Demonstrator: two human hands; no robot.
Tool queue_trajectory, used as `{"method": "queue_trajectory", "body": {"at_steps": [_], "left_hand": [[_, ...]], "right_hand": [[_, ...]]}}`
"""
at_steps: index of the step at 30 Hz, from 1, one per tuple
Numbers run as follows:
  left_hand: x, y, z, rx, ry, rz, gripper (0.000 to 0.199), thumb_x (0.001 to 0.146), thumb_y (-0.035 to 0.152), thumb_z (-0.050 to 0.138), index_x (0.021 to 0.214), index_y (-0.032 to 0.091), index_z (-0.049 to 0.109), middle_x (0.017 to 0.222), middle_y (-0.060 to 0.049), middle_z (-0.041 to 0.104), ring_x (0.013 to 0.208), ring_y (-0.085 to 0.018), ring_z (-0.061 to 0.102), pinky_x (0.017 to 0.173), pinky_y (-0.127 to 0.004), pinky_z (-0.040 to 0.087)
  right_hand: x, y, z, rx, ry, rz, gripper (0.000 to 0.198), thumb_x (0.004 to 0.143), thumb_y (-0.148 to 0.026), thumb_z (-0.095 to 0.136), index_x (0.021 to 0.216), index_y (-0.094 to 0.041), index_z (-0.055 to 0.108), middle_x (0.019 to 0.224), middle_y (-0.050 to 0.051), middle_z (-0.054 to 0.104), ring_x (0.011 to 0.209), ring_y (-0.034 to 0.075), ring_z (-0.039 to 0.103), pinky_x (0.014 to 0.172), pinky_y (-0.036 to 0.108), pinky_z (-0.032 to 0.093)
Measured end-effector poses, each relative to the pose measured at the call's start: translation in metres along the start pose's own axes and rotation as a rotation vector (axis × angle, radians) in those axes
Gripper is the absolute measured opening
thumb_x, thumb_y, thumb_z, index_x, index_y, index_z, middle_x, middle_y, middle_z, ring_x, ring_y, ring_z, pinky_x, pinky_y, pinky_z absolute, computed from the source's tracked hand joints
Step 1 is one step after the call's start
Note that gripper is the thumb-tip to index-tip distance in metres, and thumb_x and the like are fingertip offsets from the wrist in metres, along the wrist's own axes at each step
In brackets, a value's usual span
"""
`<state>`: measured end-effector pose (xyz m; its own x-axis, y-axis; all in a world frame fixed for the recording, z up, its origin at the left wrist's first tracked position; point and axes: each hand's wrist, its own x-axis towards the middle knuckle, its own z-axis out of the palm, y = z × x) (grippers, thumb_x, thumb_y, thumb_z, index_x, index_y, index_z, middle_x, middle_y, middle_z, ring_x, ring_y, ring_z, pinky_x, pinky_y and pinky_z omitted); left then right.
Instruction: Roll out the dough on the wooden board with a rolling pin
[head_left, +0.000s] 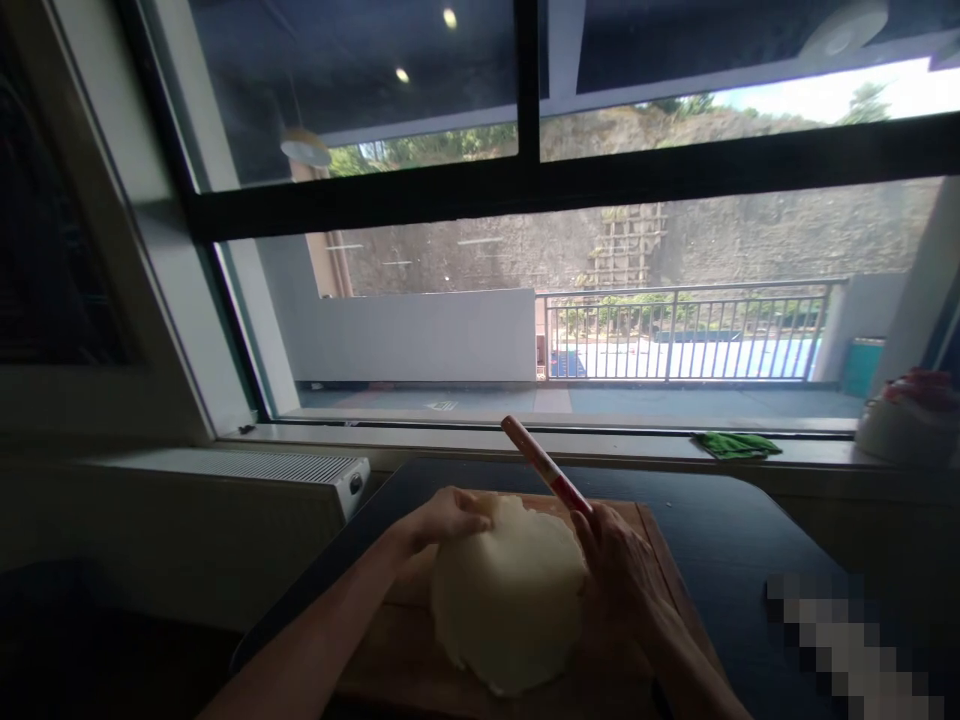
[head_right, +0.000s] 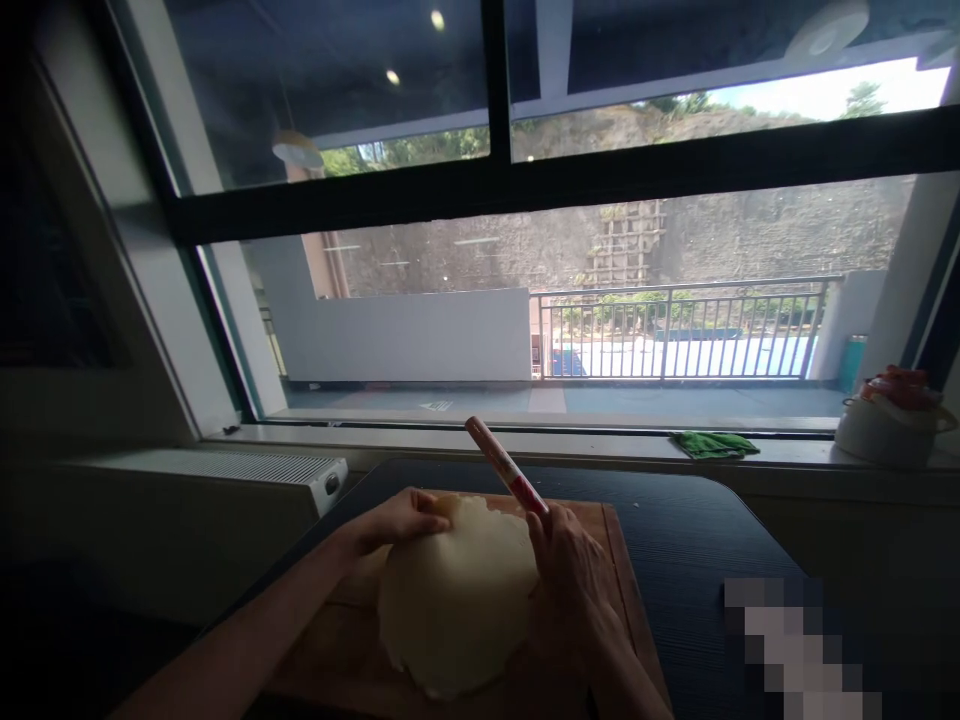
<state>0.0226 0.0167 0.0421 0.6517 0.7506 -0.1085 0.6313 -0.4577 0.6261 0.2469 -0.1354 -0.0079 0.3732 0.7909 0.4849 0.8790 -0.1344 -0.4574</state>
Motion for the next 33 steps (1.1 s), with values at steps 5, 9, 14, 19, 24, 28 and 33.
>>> {"method": "queue_trajectory", "body": {"at_steps": [5, 9, 14, 19, 24, 28, 33], "left_hand": [[0.03, -0.008, 0.003, 0.264, 0.205, -0.07, 0.028, 0.067, 0.044, 0.061, 0.057, 0.018, 0.062, 0.061, -0.002, 0.065, 0.067, -0.02, 0.062, 0.057, -0.024, 0.037], [0.019, -0.013, -0.017, 0.35, 0.407, -0.055, 0.029, 0.082, 0.038, 0.045, 0.071, 0.02, 0.064, 0.077, -0.005, 0.068, 0.078, -0.019, 0.062, 0.066, -0.026, 0.039], [-0.017, 0.001, -0.035, 0.438, 0.675, 0.05, 0.033, 0.091, 0.031, 0.029, 0.098, 0.019, 0.059, 0.105, -0.009, 0.062, 0.099, -0.02, 0.055, 0.085, -0.03, 0.037], [-0.026, 0.009, 0.011, 0.578, 0.598, 0.262, 0.026, 0.092, 0.028, 0.033, 0.091, 0.021, 0.059, 0.09, -0.005, 0.061, 0.089, -0.019, 0.055, 0.084, -0.03, 0.038], [-0.007, -0.017, 0.037, 0.542, 0.638, 0.008, 0.028, 0.093, 0.027, 0.03, 0.085, 0.02, 0.056, 0.086, -0.006, 0.063, 0.08, -0.019, 0.057, 0.069, -0.03, 0.038], [-0.009, -0.019, 0.038, 0.532, 0.647, -0.026, 0.025, 0.093, 0.028, 0.032, 0.09, 0.02, 0.055, 0.086, -0.006, 0.063, 0.082, -0.019, 0.058, 0.069, -0.029, 0.037], [-0.041, -0.016, 0.046, 0.555, 0.617, 0.117, 0.027, 0.092, 0.029, 0.033, 0.082, 0.02, 0.056, 0.088, -0.006, 0.063, 0.087, -0.019, 0.057, 0.081, -0.03, 0.038]], "right_hand": [[-0.001, 0.0, 0.003, -0.044, -0.077, 0.01, 0.039, 0.094, -0.05, 0.031, 0.087, -0.023, 0.058, 0.079, 0.002, 0.066, 0.066, 0.016, 0.062, 0.053, 0.026, 0.027], [-0.004, -0.003, 0.002, -0.055, -0.1, -0.03, 0.043, 0.096, -0.05, 0.026, 0.083, -0.024, 0.057, 0.076, 0.001, 0.066, 0.066, 0.015, 0.061, 0.054, 0.025, 0.027], [0.004, -0.023, 0.008, -0.122, -0.188, -0.173, 0.043, 0.097, -0.046, 0.026, 0.079, -0.023, 0.058, 0.076, 0.001, 0.066, 0.066, 0.015, 0.061, 0.055, 0.025, 0.028], [0.03, -0.062, 0.031, -0.083, -0.242, -0.254, 0.039, 0.097, -0.039, 0.026, 0.084, -0.022, 0.06, 0.083, 0.003, 0.067, 0.074, 0.015, 0.061, 0.063, 0.024, 0.033], [0.057, -0.069, 0.06, -0.06, -0.214, -0.054, 0.03, 0.094, -0.02, 0.028, 0.1, -0.018, 0.057, 0.097, 0.007, 0.065, 0.089, 0.016, 0.061, 0.07, 0.024, 0.036], [0.057, -0.067, 0.062, -0.057, -0.217, 0.012, 0.033, 0.092, -0.016, 0.028, 0.111, -0.017, 0.054, 0.101, 0.009, 0.065, 0.092, 0.017, 0.061, 0.071, 0.024, 0.038], [0.019, -0.076, 0.046, -0.074, -0.212, -0.09, 0.03, 0.092, -0.019, 0.032, 0.108, -0.023, 0.057, 0.101, 0.005, 0.067, 0.093, 0.016, 0.061, 0.075, 0.024, 0.037]]}}
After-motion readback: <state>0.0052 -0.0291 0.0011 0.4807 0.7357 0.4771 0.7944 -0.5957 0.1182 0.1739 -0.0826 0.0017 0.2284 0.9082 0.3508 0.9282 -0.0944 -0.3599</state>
